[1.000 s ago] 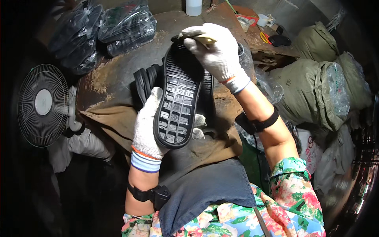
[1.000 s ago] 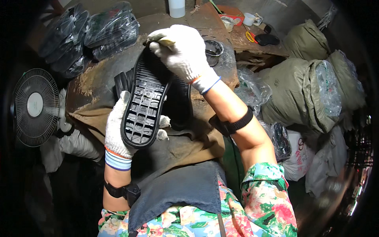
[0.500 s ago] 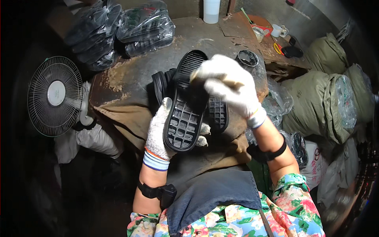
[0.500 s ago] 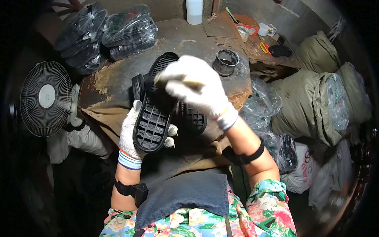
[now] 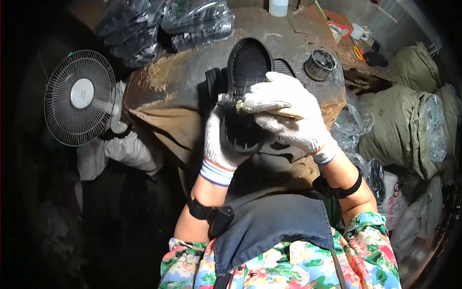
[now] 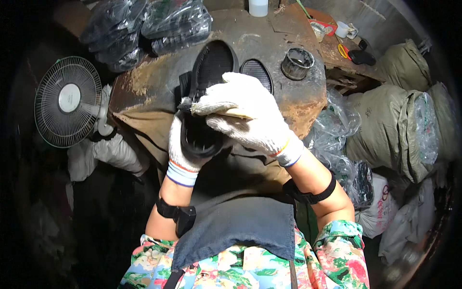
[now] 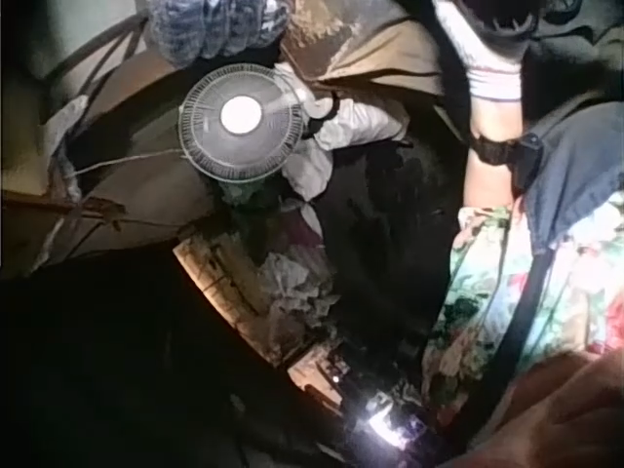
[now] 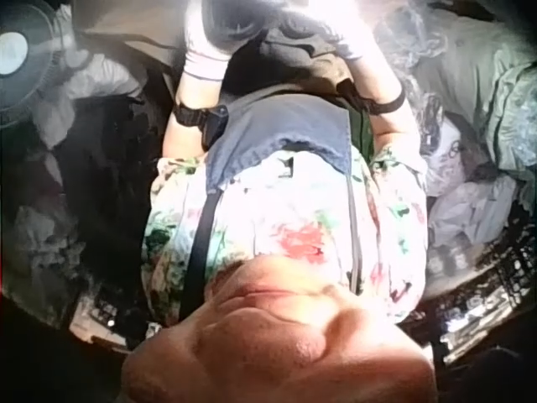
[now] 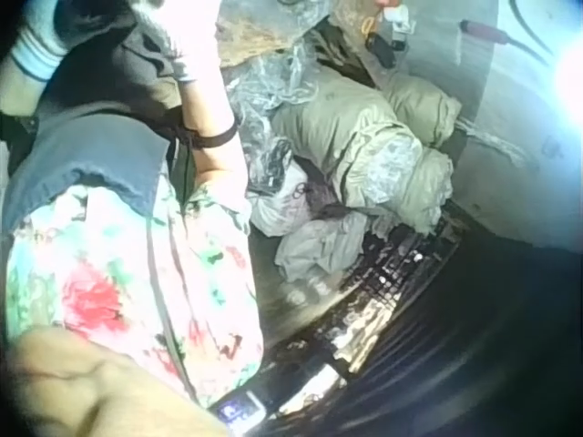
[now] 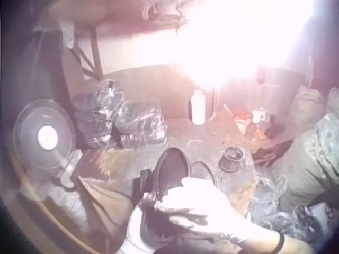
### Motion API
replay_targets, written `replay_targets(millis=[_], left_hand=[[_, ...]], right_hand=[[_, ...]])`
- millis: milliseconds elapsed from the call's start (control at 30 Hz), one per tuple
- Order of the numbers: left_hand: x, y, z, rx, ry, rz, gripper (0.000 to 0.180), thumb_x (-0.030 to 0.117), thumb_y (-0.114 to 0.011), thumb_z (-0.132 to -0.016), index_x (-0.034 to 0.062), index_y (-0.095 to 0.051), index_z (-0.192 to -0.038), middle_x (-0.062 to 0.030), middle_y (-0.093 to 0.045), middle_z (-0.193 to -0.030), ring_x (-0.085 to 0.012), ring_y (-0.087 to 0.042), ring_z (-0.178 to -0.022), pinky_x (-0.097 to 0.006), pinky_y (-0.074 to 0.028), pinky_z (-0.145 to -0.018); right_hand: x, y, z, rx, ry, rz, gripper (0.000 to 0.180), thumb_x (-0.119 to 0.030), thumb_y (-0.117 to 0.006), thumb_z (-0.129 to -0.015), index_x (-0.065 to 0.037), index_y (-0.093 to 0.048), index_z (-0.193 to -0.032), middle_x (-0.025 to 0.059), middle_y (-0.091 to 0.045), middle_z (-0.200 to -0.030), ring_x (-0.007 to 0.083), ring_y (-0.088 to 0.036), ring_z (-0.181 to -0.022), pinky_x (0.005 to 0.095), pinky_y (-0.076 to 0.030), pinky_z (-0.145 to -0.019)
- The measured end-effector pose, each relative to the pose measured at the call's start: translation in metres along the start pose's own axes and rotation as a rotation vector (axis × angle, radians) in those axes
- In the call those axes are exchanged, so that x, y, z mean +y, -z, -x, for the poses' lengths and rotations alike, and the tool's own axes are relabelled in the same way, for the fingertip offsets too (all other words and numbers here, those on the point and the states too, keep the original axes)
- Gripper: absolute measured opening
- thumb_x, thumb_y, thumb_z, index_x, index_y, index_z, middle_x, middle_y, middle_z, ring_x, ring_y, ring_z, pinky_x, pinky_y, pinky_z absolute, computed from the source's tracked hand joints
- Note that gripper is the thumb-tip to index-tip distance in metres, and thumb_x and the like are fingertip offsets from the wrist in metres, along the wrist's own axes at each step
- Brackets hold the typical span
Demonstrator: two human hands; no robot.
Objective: Applying glue or adhesive to the bottoms of shoe soles using a manual brush.
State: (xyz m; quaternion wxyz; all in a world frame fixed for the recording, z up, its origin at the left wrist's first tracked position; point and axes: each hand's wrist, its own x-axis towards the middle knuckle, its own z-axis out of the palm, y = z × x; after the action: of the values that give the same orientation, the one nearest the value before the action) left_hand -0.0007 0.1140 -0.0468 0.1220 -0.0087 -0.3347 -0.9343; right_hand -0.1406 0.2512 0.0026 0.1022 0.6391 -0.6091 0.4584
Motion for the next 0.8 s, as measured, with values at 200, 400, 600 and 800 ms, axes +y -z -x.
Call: replay_targets(millis=[200, 400, 600, 800], left_hand=[[0.005, 0.028, -0.012, -0.165, 0.05, 0.595, 0.071, 0.059, -0.044, -0.105, 0.0034, -0.052, -0.148, -0.0185, -0.063, -0.14, -0.0356, -0.063, -0.126, -0.051, -0.048, -0.112], [0.045, 0.024, -0.012, -0.165, 0.038, 0.208, 0.096, 0.068, -0.063, -0.093, -0.0109, -0.047, -0.145, -0.0363, -0.062, -0.128, -0.0438, -0.07, -0.108, -0.051, -0.06, -0.096], [0.06, 0.015, -0.005, -0.143, -0.119, 0.037, 0.08, 0.047, -0.064, -0.101, -0.0146, -0.042, -0.148, -0.0355, -0.06, -0.134, -0.0424, -0.068, -0.116, -0.049, -0.059, -0.101], [0.062, 0.046, 0.013, 0.204, -0.174, 0.072, 0.053, 0.029, -0.059, -0.106, -0.0069, -0.051, -0.144, -0.0266, -0.063, -0.137, -0.0411, -0.066, -0.123, -0.056, -0.056, -0.106]], right_hand=[[-0.018, 0.007, -0.004, -0.264, 0.205, 0.003, 0.027, -0.033, -0.066, -0.095, -0.023, -0.08, -0.116, 0.0007, -0.074, -0.125, 0.0255, -0.063, -0.125, 0.0461, -0.04, -0.117], [-0.019, 0.03, 0.014, -0.342, 0.204, -0.016, 0.029, -0.033, -0.063, -0.095, -0.018, -0.081, -0.113, 0.0048, -0.074, -0.126, 0.0238, -0.065, -0.122, 0.0447, -0.041, -0.115], [-0.047, 0.004, 0.007, -0.007, -0.689, -0.643, 0.02, -0.015, -0.077, -0.092, -0.004, -0.078, -0.108, 0.0043, -0.079, -0.099, 0.01, -0.072, -0.093, 0.0267, -0.057, -0.08], [-0.039, -0.014, -0.003, 0.082, -0.578, -0.464, 0.022, -0.023, -0.077, -0.092, -0.007, -0.077, -0.108, 0.0068, -0.079, -0.096, 0.0171, -0.076, -0.088, 0.0302, -0.059, -0.081]])
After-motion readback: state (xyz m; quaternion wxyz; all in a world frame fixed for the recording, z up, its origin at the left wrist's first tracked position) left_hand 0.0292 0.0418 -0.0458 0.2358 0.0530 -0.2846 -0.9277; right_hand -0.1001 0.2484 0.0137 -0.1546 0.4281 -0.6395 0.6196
